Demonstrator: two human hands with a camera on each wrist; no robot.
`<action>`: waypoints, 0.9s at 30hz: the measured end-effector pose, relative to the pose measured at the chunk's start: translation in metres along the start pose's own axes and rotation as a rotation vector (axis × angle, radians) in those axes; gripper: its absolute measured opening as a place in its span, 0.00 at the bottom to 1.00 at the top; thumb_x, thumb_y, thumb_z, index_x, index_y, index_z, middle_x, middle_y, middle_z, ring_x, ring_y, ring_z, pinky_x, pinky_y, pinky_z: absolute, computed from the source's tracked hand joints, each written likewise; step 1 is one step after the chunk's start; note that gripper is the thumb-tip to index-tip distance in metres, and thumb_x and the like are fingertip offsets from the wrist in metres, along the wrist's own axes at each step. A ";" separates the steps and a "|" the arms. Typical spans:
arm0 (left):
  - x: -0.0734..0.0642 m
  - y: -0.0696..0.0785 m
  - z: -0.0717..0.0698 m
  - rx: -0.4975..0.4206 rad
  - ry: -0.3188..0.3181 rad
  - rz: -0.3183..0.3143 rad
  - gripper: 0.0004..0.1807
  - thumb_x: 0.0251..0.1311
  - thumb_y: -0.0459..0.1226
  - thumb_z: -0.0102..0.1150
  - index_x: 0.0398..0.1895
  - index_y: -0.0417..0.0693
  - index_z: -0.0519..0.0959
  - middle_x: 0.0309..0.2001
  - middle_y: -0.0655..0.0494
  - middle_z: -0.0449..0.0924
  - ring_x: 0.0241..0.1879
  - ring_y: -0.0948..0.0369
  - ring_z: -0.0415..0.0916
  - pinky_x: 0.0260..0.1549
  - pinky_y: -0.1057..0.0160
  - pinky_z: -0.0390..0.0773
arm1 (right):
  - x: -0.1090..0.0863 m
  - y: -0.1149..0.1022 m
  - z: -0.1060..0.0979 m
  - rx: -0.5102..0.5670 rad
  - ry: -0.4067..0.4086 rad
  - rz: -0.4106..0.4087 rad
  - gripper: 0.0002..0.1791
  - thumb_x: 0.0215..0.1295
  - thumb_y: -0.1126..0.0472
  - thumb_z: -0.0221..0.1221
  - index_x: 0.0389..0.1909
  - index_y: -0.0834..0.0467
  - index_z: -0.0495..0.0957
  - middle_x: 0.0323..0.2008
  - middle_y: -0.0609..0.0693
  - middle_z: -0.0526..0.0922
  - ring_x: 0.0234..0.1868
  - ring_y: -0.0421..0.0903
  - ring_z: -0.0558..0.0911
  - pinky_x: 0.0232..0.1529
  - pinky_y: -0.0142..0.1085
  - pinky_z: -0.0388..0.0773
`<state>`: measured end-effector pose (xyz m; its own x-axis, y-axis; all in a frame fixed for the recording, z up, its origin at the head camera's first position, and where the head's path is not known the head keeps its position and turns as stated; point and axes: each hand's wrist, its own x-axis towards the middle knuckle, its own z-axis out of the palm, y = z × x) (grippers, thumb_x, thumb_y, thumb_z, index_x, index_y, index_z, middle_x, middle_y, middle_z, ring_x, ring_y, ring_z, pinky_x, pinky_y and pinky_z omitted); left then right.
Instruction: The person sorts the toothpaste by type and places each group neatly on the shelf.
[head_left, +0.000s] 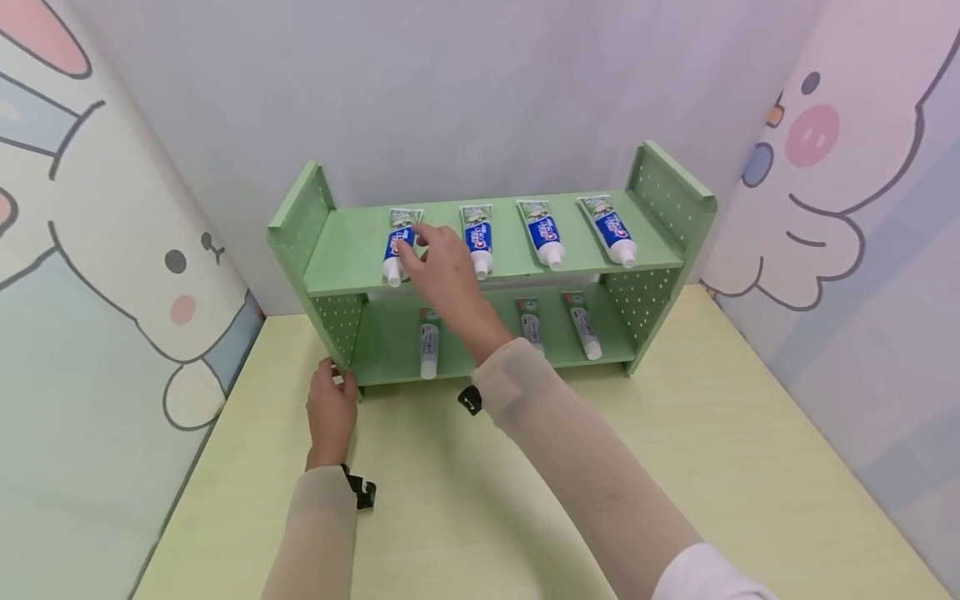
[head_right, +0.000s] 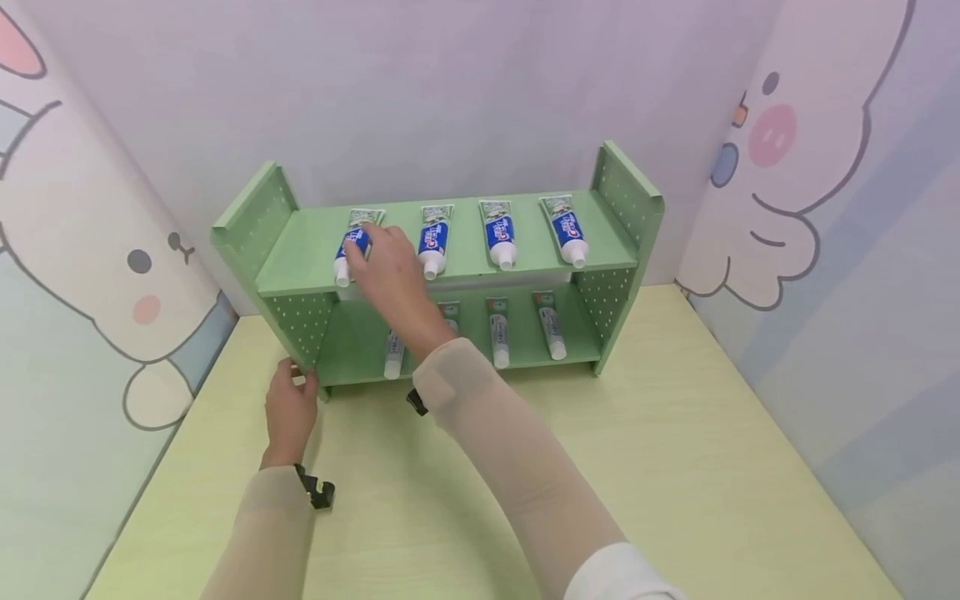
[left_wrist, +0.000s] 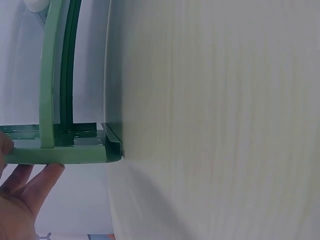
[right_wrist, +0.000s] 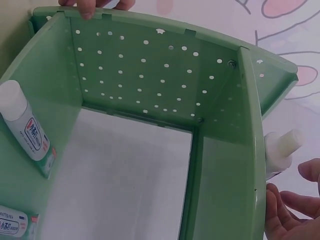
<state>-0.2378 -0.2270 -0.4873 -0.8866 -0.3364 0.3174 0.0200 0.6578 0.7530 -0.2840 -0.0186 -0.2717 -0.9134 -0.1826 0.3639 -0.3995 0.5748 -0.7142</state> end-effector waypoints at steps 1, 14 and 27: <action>0.000 0.000 0.000 0.000 -0.001 0.000 0.20 0.75 0.38 0.43 0.63 0.35 0.64 0.51 0.37 0.70 0.45 0.42 0.78 0.39 0.46 0.80 | -0.001 0.000 0.000 0.005 0.004 -0.008 0.26 0.73 0.50 0.54 0.66 0.58 0.71 0.49 0.51 0.76 0.37 0.41 0.76 0.32 0.29 0.75; -0.003 0.004 -0.001 -0.020 0.005 -0.023 0.23 0.74 0.39 0.45 0.65 0.35 0.63 0.51 0.37 0.71 0.47 0.42 0.78 0.40 0.47 0.81 | -0.020 0.000 -0.006 0.066 -0.005 -0.037 0.24 0.73 0.51 0.55 0.65 0.58 0.73 0.48 0.51 0.77 0.41 0.41 0.77 0.32 0.27 0.77; -0.006 0.009 -0.001 -0.041 -0.028 -0.072 0.26 0.73 0.38 0.44 0.69 0.35 0.59 0.56 0.36 0.67 0.52 0.41 0.75 0.45 0.46 0.79 | -0.036 0.007 -0.011 0.111 -0.027 -0.034 0.24 0.72 0.51 0.56 0.65 0.57 0.73 0.51 0.54 0.77 0.45 0.43 0.79 0.40 0.30 0.79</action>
<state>-0.2316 -0.2203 -0.4819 -0.8990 -0.3627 0.2454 -0.0264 0.6044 0.7963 -0.2534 0.0010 -0.2833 -0.9002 -0.2233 0.3738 -0.4354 0.4764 -0.7639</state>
